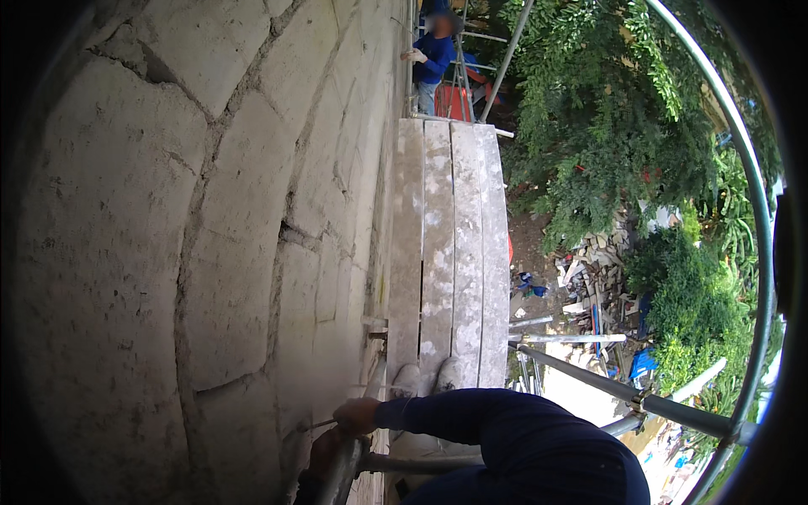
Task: The person is assembling a metal scaffolding structure on the exterior of a building. They use a spanner to tighten couplers connecting vertical and horizontal metal poles. The person works at height, standing on wooden planks, and secures multiple joints to stabilize the frame.
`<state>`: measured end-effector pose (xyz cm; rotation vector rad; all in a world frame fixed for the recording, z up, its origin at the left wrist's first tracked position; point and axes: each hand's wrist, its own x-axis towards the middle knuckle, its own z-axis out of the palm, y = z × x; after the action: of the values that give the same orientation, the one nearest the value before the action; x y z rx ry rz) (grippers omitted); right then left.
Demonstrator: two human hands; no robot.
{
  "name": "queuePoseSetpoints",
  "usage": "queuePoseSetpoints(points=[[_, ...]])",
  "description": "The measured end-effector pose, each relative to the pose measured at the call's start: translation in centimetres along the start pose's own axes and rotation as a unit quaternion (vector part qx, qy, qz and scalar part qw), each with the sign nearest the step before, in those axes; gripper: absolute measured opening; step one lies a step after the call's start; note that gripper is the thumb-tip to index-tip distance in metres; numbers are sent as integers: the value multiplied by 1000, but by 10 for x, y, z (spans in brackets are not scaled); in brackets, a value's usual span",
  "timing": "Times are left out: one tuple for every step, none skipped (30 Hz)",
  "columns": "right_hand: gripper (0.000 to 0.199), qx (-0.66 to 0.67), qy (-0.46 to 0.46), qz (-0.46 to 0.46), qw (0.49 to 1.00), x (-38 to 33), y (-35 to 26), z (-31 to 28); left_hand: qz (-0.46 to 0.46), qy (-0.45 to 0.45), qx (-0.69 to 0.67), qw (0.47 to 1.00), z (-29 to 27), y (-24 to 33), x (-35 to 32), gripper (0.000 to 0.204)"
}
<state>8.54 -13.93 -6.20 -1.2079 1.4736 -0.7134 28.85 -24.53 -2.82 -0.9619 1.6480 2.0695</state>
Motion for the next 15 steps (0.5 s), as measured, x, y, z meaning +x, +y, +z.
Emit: queuePoseSetpoints(points=[[44, -2, -2, 1, 1000, 1, 0, 0, 30, 10, 87, 996, -3, -4, 2, 45], [45, -5, -9, 9, 1000, 3, -2, 1, 0, 9, 4, 1000, -4, -8, -4, 46], [45, -9, -14, 20, 1000, 6, -1, 2, -30, 6, -77, 997, 12, 27, -9, 47], [45, -11, -17, 31, 999, 7, -3, 2, -61, 1, -157, 986, 20, 49, -12, 48], [45, -15, -20, 26, 999, 8, -3, 3, -49, 9, -140, 989, 19, 46, -13, 50], [45, -20, -22, 21, 999, 9, -4, 4, -38, 17, -123, 992, 17, 40, -14, 51], [45, -24, -24, 16, 999, 9, -5, 5, -26, 24, -106, 994, 16, 36, -14, 53], [45, -22, -16, 18, 999, 8, -6, 6, -27, 25, -107, 994, 17, 37, -13, 53], [44, -20, -8, 20, 1000, 6, -7, 8, -27, 27, -108, 993, 17, 38, -12, 54], [44, -18, 0, 23, 1000, 5, -7, 9, -28, 28, -109, 993, 17, 40, -11, 55], [42, -18, 7, 15, 1000, 7, -5, 7, -51, 5, -158, 986, 16, 42, -11, 54], [41, -17, 10, 8, 1000, 7, -3, 6, -78, -17, -209, 975, 22, 59, -14, 54], [39, -16, 14, 0, 1000, 5, -2, 8, -103, -38, -258, 960, 26, 68, -18, 53], [38, -16, 13, 6, 1000, 4, -6, 7, -62, -12, -203, 977, 22, 50, -16, 53], [38, -17, 11, 11, 1000, 3, -10, 7, -20, 14, -147, 989, 14, 19, -12, 52]])
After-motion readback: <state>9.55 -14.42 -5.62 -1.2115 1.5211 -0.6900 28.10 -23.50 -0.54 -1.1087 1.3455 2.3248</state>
